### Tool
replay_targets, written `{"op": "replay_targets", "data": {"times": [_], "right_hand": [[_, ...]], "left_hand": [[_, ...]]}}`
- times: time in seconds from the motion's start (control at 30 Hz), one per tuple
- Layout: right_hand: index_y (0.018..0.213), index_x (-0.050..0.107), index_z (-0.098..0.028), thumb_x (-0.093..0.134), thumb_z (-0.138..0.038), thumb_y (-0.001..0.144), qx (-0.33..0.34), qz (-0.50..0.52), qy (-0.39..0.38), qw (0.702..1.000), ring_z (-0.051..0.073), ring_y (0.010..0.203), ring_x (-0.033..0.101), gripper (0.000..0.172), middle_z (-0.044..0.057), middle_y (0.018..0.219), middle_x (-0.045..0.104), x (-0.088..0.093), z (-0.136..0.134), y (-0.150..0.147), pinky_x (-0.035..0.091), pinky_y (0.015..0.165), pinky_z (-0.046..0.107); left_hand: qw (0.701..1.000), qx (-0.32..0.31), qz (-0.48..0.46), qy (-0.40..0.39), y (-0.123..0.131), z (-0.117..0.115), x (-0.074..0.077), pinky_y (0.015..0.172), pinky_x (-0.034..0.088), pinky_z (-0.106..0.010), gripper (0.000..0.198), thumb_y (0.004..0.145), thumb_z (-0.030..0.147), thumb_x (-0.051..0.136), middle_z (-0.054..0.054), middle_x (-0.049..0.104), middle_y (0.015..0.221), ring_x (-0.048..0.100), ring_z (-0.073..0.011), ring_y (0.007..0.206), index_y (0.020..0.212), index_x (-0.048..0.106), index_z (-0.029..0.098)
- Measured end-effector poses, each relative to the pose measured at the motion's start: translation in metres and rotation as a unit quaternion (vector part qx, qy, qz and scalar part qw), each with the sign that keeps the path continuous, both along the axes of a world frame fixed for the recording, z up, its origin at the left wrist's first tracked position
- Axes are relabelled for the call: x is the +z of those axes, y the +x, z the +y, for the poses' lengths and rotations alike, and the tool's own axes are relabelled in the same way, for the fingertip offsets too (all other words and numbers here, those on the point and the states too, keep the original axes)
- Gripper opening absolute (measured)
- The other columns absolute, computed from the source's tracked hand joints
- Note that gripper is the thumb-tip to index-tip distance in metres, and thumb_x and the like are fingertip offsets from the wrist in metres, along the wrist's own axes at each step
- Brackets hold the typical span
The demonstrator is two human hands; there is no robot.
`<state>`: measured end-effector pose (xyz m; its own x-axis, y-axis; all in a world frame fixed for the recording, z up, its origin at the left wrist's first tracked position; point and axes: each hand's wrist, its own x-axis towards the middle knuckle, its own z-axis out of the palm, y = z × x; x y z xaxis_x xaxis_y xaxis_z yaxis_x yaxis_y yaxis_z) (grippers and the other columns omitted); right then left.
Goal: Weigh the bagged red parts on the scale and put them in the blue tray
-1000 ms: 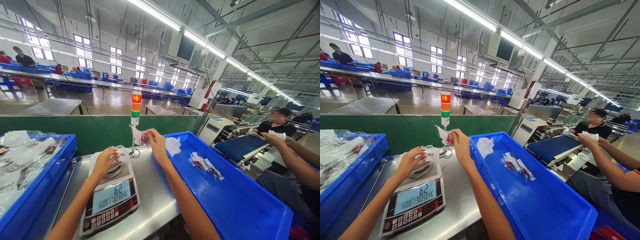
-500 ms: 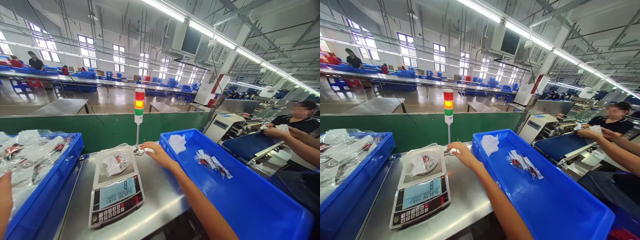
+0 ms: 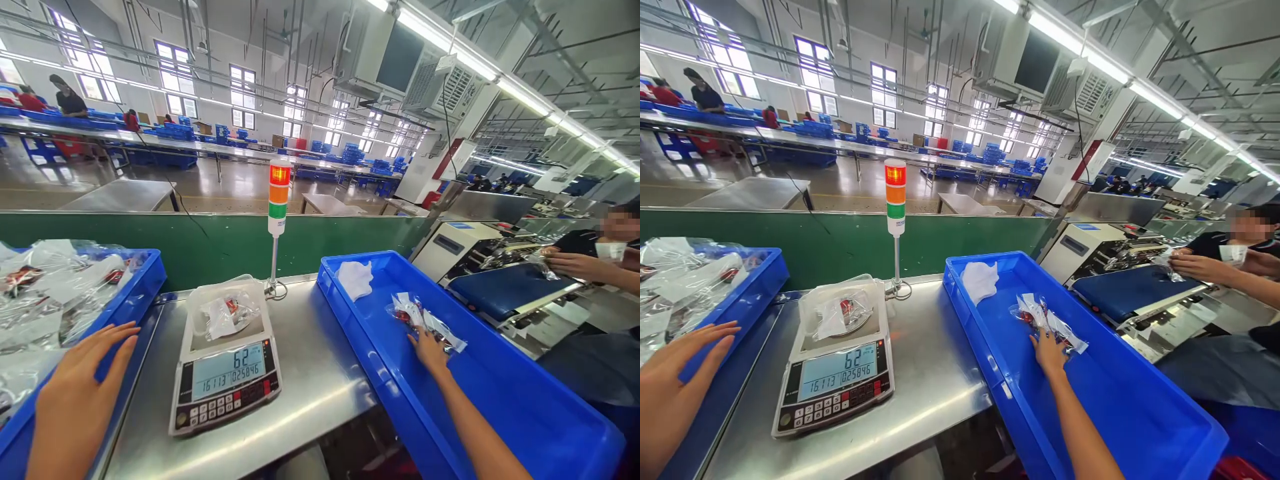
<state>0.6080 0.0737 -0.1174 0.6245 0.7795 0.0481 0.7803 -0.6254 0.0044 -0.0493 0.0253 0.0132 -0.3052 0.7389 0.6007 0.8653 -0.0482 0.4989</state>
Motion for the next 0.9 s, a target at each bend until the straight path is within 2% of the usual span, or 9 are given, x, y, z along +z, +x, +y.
{"op": "replay_targets", "data": {"times": [0.13, 0.27, 0.37, 0.47, 0.53, 0.6, 0.7, 0.8, 0.9], "right_hand": [[0.134, 0.059, -0.014, 0.033, -0.027, 0.102, 0.032, -0.019, -0.022, 0.999, 0.041, 0.135, 0.052, 0.043, 0.023, 0.136, 0.064, -0.005, 0.000, -0.005, 0.046, 0.100, 0.059], [0.142, 0.051, -0.005, 0.041, -0.026, 0.102, 0.070, -0.034, -0.042, 0.996, 0.038, 0.128, 0.058, 0.045, 0.030, 0.128, 0.066, 0.001, 0.000, -0.019, 0.045, 0.101, 0.055], [0.142, 0.053, -0.010, 0.046, -0.021, 0.100, 0.123, -0.025, -0.068, 0.990, 0.033, 0.121, 0.063, 0.043, 0.025, 0.123, 0.069, 0.004, -0.004, -0.031, 0.045, 0.102, 0.051], [0.124, 0.068, -0.021, 0.051, -0.024, 0.099, 0.164, -0.012, -0.090, 0.982, 0.031, 0.126, 0.060, 0.030, 0.017, 0.125, 0.070, 0.009, -0.009, -0.038, 0.047, 0.100, 0.047], [0.130, 0.065, -0.027, 0.054, -0.034, 0.098, 0.137, -0.004, -0.084, 0.987, 0.035, 0.134, 0.053, 0.034, 0.015, 0.142, 0.060, 0.013, -0.012, -0.040, 0.049, 0.096, 0.049], [0.143, 0.055, -0.027, 0.060, -0.043, 0.094, 0.074, 0.021, -0.090, 0.993, 0.040, 0.134, 0.054, 0.052, 0.018, 0.153, 0.050, 0.017, -0.016, -0.040, 0.052, 0.091, 0.051], [0.141, 0.058, -0.021, 0.070, -0.036, 0.085, 0.033, 0.065, -0.116, 0.991, 0.037, 0.118, 0.067, 0.059, 0.021, 0.137, 0.063, 0.021, -0.024, -0.039, 0.054, 0.088, 0.044], [0.132, 0.064, -0.021, 0.066, -0.023, 0.085, 0.059, 0.062, -0.106, 0.991, 0.032, 0.115, 0.070, 0.047, 0.017, 0.124, 0.072, 0.035, -0.032, -0.038, 0.053, 0.090, 0.038], [0.139, 0.058, -0.018, 0.058, -0.026, 0.091, 0.072, 0.051, -0.042, 0.995, 0.035, 0.116, 0.069, 0.049, 0.019, 0.119, 0.073, 0.071, -0.038, -0.047, 0.052, 0.093, 0.042]], "left_hand": [[0.999, -0.027, -0.019, 0.003, 0.022, 0.000, 0.017, 0.109, 0.051, -0.049, 0.055, 0.086, 0.072, 0.040, -0.007, 0.078, 0.106, 0.069, -0.0301, 0.115, 0.094, 0.070, 0.027], [0.997, -0.074, -0.018, -0.027, 0.032, 0.002, 0.013, 0.110, 0.051, -0.050, 0.055, 0.086, 0.073, 0.042, -0.007, 0.077, 0.112, 0.068, -0.0309, 0.118, 0.099, 0.072, 0.028], [0.996, -0.087, -0.024, -0.020, 0.037, 0.002, 0.006, 0.108, 0.053, -0.049, 0.062, 0.087, 0.078, 0.039, -0.007, 0.077, 0.112, 0.069, -0.0307, 0.117, 0.098, 0.072, 0.027], [0.996, -0.087, -0.035, -0.010, 0.043, 0.001, 0.004, 0.106, 0.054, -0.051, 0.069, 0.086, 0.083, 0.035, -0.007, 0.077, 0.110, 0.069, -0.0318, 0.116, 0.095, 0.073, 0.027], [0.994, -0.106, -0.034, -0.005, 0.046, 0.000, 0.004, 0.105, 0.054, -0.051, 0.067, 0.087, 0.083, 0.036, -0.006, 0.078, 0.109, 0.069, -0.0312, 0.115, 0.095, 0.073, 0.027], [0.991, -0.134, -0.027, 0.003, 0.049, -0.001, 0.004, 0.105, 0.054, -0.050, 0.064, 0.088, 0.081, 0.039, -0.005, 0.078, 0.108, 0.070, -0.0301, 0.114, 0.095, 0.073, 0.027], [0.987, -0.162, -0.006, 0.018, 0.052, 0.002, -0.001, 0.106, 0.053, -0.048, 0.057, 0.092, 0.075, 0.041, -0.004, 0.077, 0.112, 0.069, -0.0291, 0.116, 0.099, 0.072, 0.028], [0.980, -0.191, 0.031, 0.033, 0.056, 0.010, -0.012, 0.106, 0.053, -0.046, 0.047, 0.097, 0.064, 0.042, -0.005, 0.075, 0.118, 0.066, -0.0279, 0.120, 0.108, 0.069, 0.027], [0.972, -0.221, 0.079, 0.029, 0.063, 0.021, -0.024, 0.106, 0.052, -0.047, 0.047, 0.099, 0.059, 0.042, -0.007, 0.073, 0.124, 0.061, -0.0294, 0.126, 0.118, 0.067, 0.025]]}}
